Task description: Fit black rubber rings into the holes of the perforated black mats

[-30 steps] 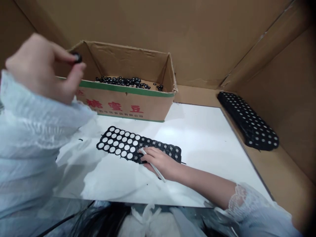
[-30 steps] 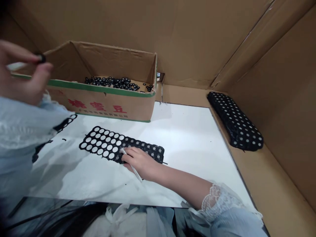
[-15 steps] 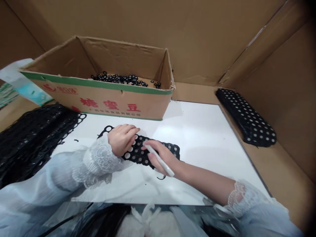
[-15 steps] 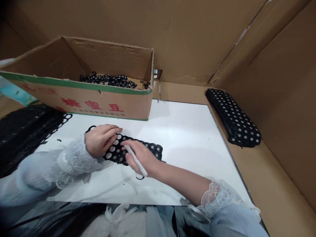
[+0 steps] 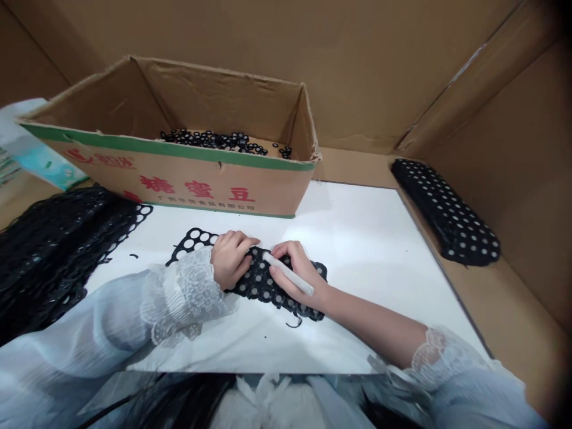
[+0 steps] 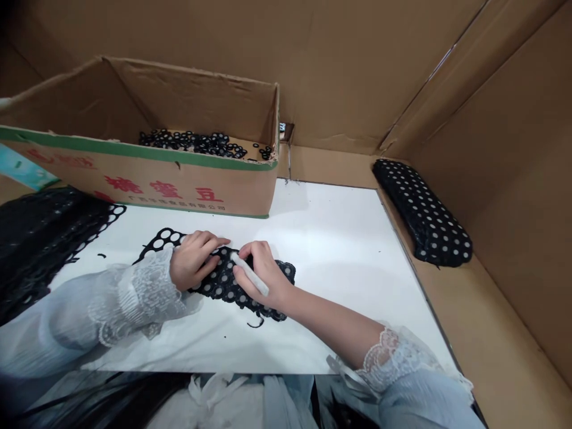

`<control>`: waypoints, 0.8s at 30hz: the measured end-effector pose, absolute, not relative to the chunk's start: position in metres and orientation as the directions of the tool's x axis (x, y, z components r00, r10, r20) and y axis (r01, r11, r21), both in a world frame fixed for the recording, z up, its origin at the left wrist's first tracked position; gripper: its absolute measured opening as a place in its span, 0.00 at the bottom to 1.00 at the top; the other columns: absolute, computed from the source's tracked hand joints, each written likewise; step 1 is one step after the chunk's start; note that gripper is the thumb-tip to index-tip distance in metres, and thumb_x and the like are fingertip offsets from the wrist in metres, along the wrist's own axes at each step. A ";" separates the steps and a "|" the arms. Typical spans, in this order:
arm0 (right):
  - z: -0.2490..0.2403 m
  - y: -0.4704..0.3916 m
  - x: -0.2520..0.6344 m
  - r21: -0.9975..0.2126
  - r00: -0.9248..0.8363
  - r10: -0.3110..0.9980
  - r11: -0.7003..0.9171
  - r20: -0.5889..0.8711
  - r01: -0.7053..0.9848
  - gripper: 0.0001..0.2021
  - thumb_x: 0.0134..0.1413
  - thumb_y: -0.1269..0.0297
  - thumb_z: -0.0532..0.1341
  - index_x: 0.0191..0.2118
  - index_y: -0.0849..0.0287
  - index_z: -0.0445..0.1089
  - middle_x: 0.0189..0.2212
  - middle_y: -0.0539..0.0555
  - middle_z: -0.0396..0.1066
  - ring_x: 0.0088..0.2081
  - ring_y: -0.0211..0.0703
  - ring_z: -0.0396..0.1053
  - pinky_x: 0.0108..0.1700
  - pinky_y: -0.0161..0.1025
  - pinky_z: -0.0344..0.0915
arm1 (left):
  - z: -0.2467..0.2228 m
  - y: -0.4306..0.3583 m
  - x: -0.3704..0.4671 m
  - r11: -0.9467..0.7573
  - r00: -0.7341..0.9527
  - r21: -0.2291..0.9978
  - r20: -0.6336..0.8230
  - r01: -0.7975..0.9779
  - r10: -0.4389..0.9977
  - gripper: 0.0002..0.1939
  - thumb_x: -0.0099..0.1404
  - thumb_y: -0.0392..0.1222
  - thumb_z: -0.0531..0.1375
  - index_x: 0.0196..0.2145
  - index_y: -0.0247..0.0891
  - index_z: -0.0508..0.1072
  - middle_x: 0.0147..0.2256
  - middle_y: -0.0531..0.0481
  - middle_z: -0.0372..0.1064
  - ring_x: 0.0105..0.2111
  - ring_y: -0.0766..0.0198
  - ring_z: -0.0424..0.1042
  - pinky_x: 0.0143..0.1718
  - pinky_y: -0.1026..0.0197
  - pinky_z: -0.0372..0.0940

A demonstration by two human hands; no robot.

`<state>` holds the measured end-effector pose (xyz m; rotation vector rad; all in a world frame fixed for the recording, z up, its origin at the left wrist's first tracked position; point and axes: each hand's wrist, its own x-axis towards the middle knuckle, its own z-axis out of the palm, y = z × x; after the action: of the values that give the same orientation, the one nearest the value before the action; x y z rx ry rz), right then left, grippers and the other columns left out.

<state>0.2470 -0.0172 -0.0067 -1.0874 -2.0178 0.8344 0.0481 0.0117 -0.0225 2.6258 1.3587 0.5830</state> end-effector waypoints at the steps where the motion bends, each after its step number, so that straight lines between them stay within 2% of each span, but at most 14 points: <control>1: -0.008 -0.017 0.247 -0.790 -0.410 0.870 0.447 0.274 0.420 0.08 0.50 0.68 0.54 0.38 0.58 0.54 0.38 0.56 0.61 0.43 0.45 0.60 0.45 0.46 0.60 | -0.023 0.012 0.049 -0.586 0.517 0.292 0.283 0.756 0.808 0.14 0.57 0.37 0.49 0.42 0.37 0.65 0.36 0.45 0.63 0.37 0.55 0.60 0.38 0.52 0.56; 4: -0.009 -0.017 0.246 -0.808 -0.397 0.881 0.423 0.259 0.411 0.08 0.50 0.68 0.53 0.37 0.57 0.53 0.41 0.58 0.60 0.45 0.45 0.60 0.46 0.46 0.60 | -0.025 0.013 0.049 -0.581 0.491 0.344 0.318 0.738 0.811 0.08 0.57 0.37 0.50 0.34 0.36 0.64 0.35 0.45 0.62 0.37 0.56 0.59 0.38 0.53 0.56; 7: -0.007 -0.017 0.247 -0.783 -0.449 0.857 0.455 0.254 0.425 0.03 0.52 0.68 0.52 0.33 0.57 0.53 0.42 0.57 0.60 0.46 0.45 0.59 0.48 0.46 0.59 | -0.027 0.012 0.049 -0.566 0.483 0.347 0.301 0.748 0.822 0.05 0.58 0.37 0.49 0.32 0.37 0.61 0.32 0.46 0.62 0.36 0.57 0.60 0.37 0.53 0.56; 11: -0.006 -0.015 0.248 -0.721 -0.524 0.815 0.516 0.247 0.463 0.03 0.55 0.68 0.49 0.30 0.58 0.55 0.42 0.57 0.61 0.47 0.44 0.57 0.49 0.46 0.56 | -0.026 0.009 0.050 -0.558 0.495 0.283 0.266 0.780 0.827 0.07 0.61 0.37 0.46 0.35 0.35 0.61 0.28 0.47 0.62 0.32 0.58 0.61 0.36 0.54 0.56; 14: -0.005 -0.015 0.247 -0.674 -0.540 0.812 0.527 0.220 0.518 0.05 0.56 0.67 0.48 0.30 0.58 0.56 0.41 0.56 0.62 0.46 0.45 0.57 0.49 0.47 0.55 | -0.025 0.009 0.048 -0.591 0.538 0.228 0.258 0.774 0.803 0.10 0.63 0.39 0.44 0.31 0.36 0.61 0.27 0.47 0.62 0.30 0.58 0.61 0.34 0.55 0.55; 20: 0.001 -0.015 0.246 -0.612 -0.562 0.821 0.497 0.101 0.615 0.08 0.59 0.65 0.45 0.33 0.57 0.59 0.35 0.54 0.62 0.38 0.44 0.56 0.42 0.45 0.57 | -0.017 0.009 0.049 -0.619 0.585 0.272 0.202 0.736 0.785 0.12 0.64 0.40 0.42 0.26 0.37 0.59 0.23 0.50 0.59 0.28 0.60 0.60 0.32 0.57 0.55; 24: 0.003 -0.017 0.242 -0.534 -0.567 0.819 0.519 0.087 0.668 0.09 0.60 0.64 0.43 0.31 0.57 0.57 0.32 0.53 0.60 0.35 0.43 0.54 0.39 0.43 0.57 | -0.010 -0.001 0.059 -0.660 0.611 0.200 0.257 0.724 0.749 0.11 0.63 0.37 0.43 0.25 0.38 0.58 0.23 0.49 0.59 0.27 0.60 0.58 0.30 0.57 0.54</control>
<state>0.2420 -0.0167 0.0034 -1.2368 -2.4352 0.6476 0.0592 -0.0014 -0.0102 2.7509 1.2600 0.4925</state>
